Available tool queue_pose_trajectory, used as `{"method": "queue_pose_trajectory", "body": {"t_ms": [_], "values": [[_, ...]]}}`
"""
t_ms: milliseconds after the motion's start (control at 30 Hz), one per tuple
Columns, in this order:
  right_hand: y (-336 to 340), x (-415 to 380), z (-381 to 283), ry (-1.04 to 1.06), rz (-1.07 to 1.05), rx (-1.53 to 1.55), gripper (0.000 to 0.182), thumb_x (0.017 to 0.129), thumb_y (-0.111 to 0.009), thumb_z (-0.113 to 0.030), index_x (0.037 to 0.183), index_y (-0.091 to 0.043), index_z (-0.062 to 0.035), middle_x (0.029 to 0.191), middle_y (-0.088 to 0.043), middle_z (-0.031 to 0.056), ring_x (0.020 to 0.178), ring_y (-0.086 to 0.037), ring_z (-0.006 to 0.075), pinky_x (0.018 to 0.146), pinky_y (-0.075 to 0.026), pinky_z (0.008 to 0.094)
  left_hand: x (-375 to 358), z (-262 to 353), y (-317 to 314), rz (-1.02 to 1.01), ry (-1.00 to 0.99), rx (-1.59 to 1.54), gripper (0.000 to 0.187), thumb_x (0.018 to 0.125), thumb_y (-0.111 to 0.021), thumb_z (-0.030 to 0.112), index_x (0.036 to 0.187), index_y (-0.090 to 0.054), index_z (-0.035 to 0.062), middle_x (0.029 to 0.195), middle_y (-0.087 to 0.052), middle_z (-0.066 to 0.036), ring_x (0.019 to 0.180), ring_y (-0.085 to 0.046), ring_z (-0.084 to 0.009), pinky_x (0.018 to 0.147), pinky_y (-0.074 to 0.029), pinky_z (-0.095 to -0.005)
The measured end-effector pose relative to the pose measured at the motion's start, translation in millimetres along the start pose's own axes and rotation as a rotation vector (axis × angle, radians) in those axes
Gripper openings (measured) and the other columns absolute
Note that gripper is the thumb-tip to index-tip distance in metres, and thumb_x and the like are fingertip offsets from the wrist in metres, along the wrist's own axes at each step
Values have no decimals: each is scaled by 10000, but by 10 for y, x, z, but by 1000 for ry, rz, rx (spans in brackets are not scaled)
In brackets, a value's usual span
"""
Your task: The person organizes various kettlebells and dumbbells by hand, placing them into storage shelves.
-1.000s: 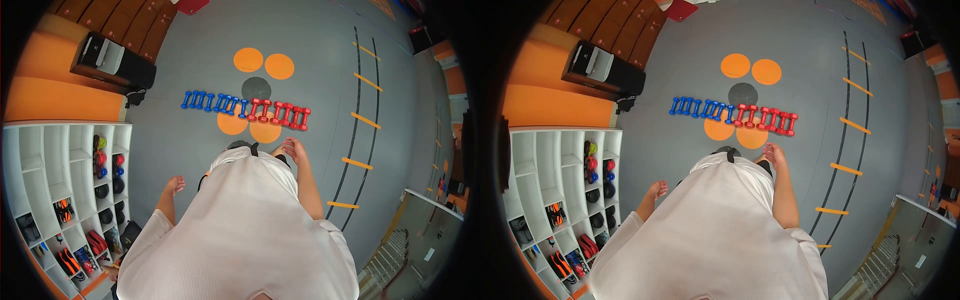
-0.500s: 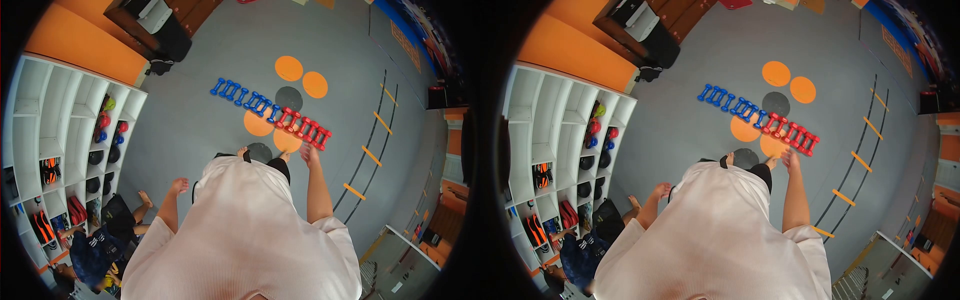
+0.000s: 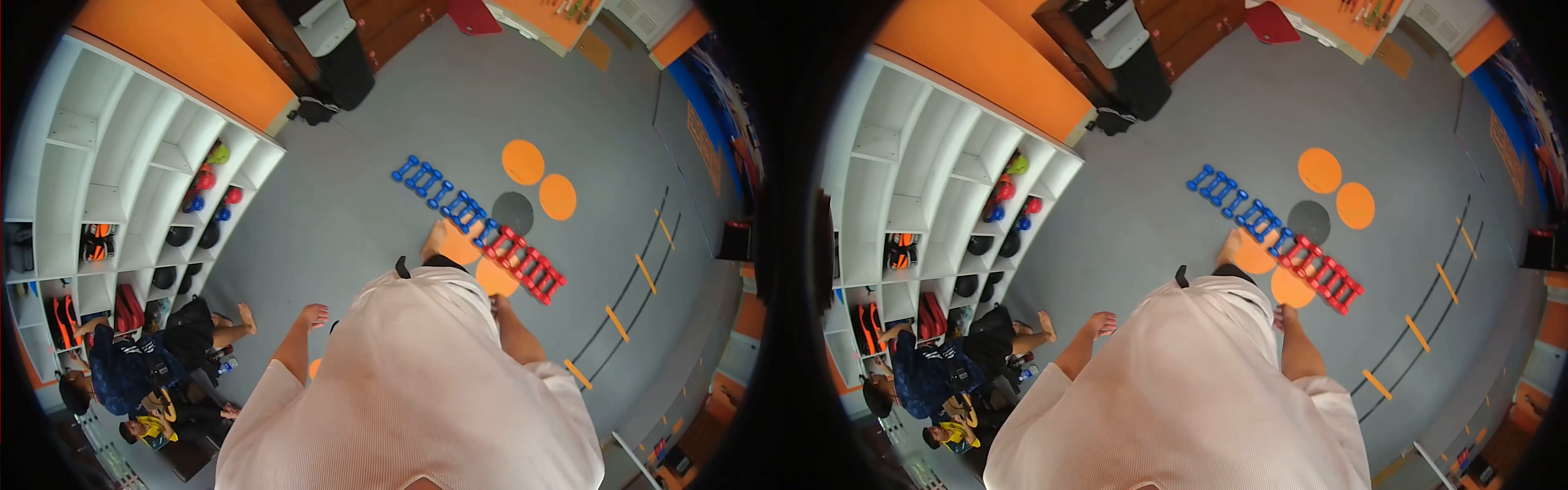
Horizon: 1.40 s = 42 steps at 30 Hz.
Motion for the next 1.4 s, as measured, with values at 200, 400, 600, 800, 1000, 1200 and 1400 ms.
{"method": "queue_pose_trajectory", "body": {"t_ms": [200, 400, 600, 800, 1000, 1200, 1400], "values": [[-1349, -54, -2239, 332, -207, -11, 254, 887, -500, -287, 1033, -615, -113, 847, -663, 61, 723, -633, 162, 610, -465, 325, -158, 1151, 20, -67, -180, -134, 288, 942, -444, 229, 1148, -607, 110, 1012, -658, -56, 927, -622, -195, 827, -486, -375], [-2315, -668, -3331, 580, -361, -25, 213, 916, -481, -248, 1012, -633, -134, 887, -681, 34, 777, -644, 132, 667, -463, 309, -3, 2058, 74, -48, -188, -56, 282, 941, -453, 230, 1138, -603, 96, 1017, -656, -67, 951, -615, -205, 854, -475, -392], [-2531, -583, -3205, 477, -394, -277, 207, 910, -499, -252, 989, -645, -128, 863, -674, 22, 773, -639, 130, 691, -470, 313, 157, 2764, 9, -99, -206, -94, 292, 940, -456, 238, 1149, -593, 87, 1042, -639, -76, 976, -609, -208, 855, -479, -396], [-2535, -129, -2937, 146, -295, -401, 301, 888, -548, -328, 1108, -625, -139, 1112, -630, 67, 1007, -604, 217, 830, -472, 443, 573, 3644, 21, -164, -101, 68, 298, 942, -463, 244, 1165, -584, 87, 1095, -607, -96, 970, -607, -226, 847, -506, -407], [-2925, 423, -2556, 429, -146, -582, 997, 743, -678, -470, 1479, -224, 27, 1511, -285, 253, 1410, -271, 380, 1146, -266, 371, 570, 5089, -250, -82, -250, 705, 500, 878, -577, 399, 1245, -547, 61, 1216, -574, -181, 1109, -576, -312, 882, -521, -467], [-3419, 568, -2251, -16, 56, -681, 1457, 432, -845, -669, 1520, -99, -50, 1480, -351, 243, 1376, -356, 360, 1128, -331, 414, 1831, 5611, -809, -234, -214, 1548, 1102, 655, -680, 656, 1436, -342, -44, 1445, -431, -215, 1314, -452, -351, 1094, -368, -378], [-4021, 544, -2263, -373, 189, -745, 1202, 493, -847, -596, 1477, -275, -210, 1278, -554, 190, 1161, -571, 333, 951, -487, 426, 2004, 5431, -890, 173, -50, 1490, 863, 621, -776, 559, 1190, -520, -38, 1106, -643, -156, 1055, -634, -284, 869, -527, -361]]}}
Point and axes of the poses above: each hand's wrist, its own x-axis towards the middle knuckle, its own y-axis out of the back of the hand, z = x × y, the point moved 3 cm from there along x, towards the middle knuckle
